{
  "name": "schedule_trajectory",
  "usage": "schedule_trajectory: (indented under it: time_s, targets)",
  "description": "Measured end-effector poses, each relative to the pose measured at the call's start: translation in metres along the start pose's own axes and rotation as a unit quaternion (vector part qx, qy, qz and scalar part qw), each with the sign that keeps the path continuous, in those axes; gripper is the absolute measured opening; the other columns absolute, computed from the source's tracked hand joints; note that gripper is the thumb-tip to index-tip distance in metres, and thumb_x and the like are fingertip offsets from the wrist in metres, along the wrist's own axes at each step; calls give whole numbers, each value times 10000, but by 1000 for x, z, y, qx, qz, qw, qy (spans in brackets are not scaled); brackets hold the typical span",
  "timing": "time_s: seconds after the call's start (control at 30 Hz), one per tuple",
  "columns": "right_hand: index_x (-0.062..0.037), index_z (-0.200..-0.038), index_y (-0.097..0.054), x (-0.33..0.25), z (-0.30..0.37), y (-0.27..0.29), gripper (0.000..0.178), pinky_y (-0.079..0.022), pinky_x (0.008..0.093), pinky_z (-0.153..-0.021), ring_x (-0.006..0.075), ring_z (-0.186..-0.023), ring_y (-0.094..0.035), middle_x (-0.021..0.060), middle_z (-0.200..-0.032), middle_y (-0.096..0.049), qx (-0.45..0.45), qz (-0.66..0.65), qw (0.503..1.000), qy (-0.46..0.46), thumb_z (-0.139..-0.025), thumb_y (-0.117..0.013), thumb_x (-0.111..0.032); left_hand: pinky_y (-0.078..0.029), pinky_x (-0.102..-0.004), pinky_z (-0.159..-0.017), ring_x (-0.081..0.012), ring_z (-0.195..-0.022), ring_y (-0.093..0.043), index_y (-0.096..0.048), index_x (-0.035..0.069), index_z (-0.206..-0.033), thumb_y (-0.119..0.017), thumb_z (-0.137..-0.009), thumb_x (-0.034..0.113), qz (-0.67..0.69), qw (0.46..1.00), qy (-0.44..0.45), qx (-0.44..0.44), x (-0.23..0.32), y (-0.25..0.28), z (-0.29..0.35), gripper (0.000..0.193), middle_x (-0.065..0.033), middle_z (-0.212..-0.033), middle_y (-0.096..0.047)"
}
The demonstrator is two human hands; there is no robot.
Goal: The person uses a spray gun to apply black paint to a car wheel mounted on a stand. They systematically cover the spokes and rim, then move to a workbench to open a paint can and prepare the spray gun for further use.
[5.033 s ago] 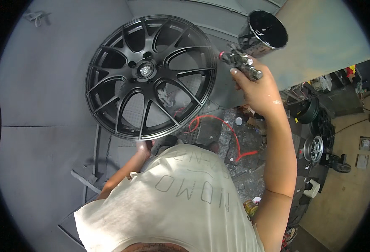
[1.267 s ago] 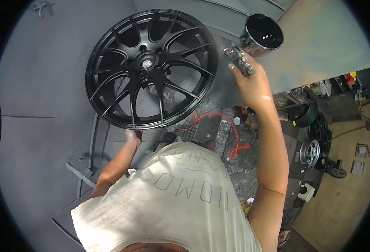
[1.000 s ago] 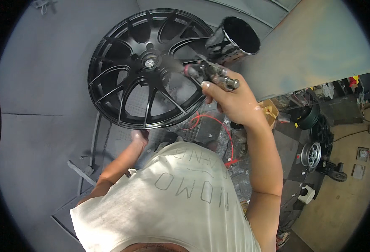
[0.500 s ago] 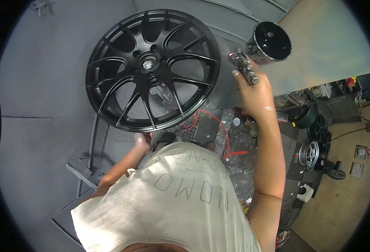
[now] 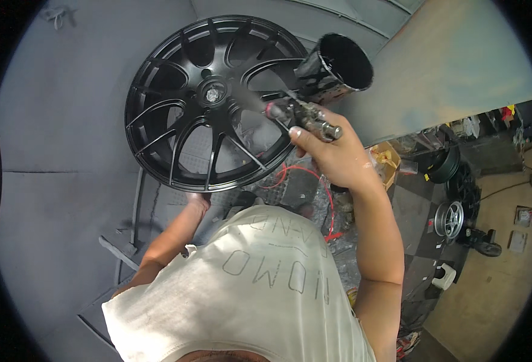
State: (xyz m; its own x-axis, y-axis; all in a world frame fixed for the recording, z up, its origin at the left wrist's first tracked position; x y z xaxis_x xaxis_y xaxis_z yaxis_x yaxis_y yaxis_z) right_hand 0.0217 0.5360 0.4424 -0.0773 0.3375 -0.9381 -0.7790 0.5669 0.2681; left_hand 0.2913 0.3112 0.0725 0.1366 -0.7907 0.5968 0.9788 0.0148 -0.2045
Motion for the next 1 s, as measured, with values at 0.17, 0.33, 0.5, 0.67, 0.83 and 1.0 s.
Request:
schedule_trajectory:
  time_s: [0.17, 0.33, 0.5, 0.67, 0.83, 1.0]
  targets:
    - [9, -1240, -629, 10, 1, -14, 351, -475, 263, -608, 85, -634, -559, -1, -770, -610, 23, 28, 998, 45, -942, -682, -168, -579, -329, -672, -234, -870, -681, -616, 71, -1150, -431, -1034, 330, -28, 992, 44, -111, -57, 45, -10, 339, -98, -996, -685]
    - [-27, -1364, -584, 19, 8, 8, 473, -502, 291, -680, 120, -666, -585, 49, -814, -638, 143, 107, 983, 39, -928, -693, -174, -612, -325, -697, -224, -808, -658, -607, 58, -1112, -381, -1026, 191, 19, 994, 97, -36, -51, 10, 56, 276, -110, -1054, -652]
    - [-69, -1398, -568, 22, 9, 31, 505, -512, 365, -867, 228, -894, -677, 164, -983, -722, 233, 168, 958, 16, -920, -689, -179, -548, -288, -592, -190, -719, -642, -641, 95, -1025, -455, -1011, 206, -9, 996, 50, -71, -46, 42, 19, 217, -58, -915, -677]
    - [-44, -1381, -571, 26, 5, 32, 480, -499, 308, -678, 126, -663, -575, 54, -770, -617, 229, 153, 961, 27, -930, -683, -165, -529, -341, -694, -188, -789, -640, -644, 142, -1065, -537, -992, 308, -4, 1000, -3, -13, -17, 45, 12, 211, -24, -964, -686]
    - [-8, -1348, -585, 11, 27, 2, 454, -484, 290, -657, 104, -684, -574, 29, -775, -621, 75, 94, 993, 3, -927, -686, -146, -523, -395, -867, -186, -914, -619, -606, 137, -1189, -515, -1001, 396, 14, 998, -45, -38, -8, 64, -37, 333, -29, -1111, -667]
    - [9, -1318, -601, 15, 35, -29, 428, -482, 281, -657, 95, -689, -573, 29, -789, -625, -5, 7, 1000, 25, -929, -686, -147, -536, -390, -858, -185, -911, -620, -608, 134, -1186, -509, -1003, 399, 31, 998, -47, -21, -2, 56, -37, 337, -36, -1105, -667]
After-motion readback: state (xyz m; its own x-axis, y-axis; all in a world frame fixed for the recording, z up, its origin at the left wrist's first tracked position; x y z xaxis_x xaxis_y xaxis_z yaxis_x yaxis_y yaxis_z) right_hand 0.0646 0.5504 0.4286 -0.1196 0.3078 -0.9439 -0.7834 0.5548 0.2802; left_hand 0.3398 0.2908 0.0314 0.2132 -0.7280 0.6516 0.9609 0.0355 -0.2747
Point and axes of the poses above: each hand's wrist, its own z-axis away from the middle knuckle, its own y-axis out of the back of the hand, x = y × z, the point moved 1 cm from there along -z, towards the middle knuckle
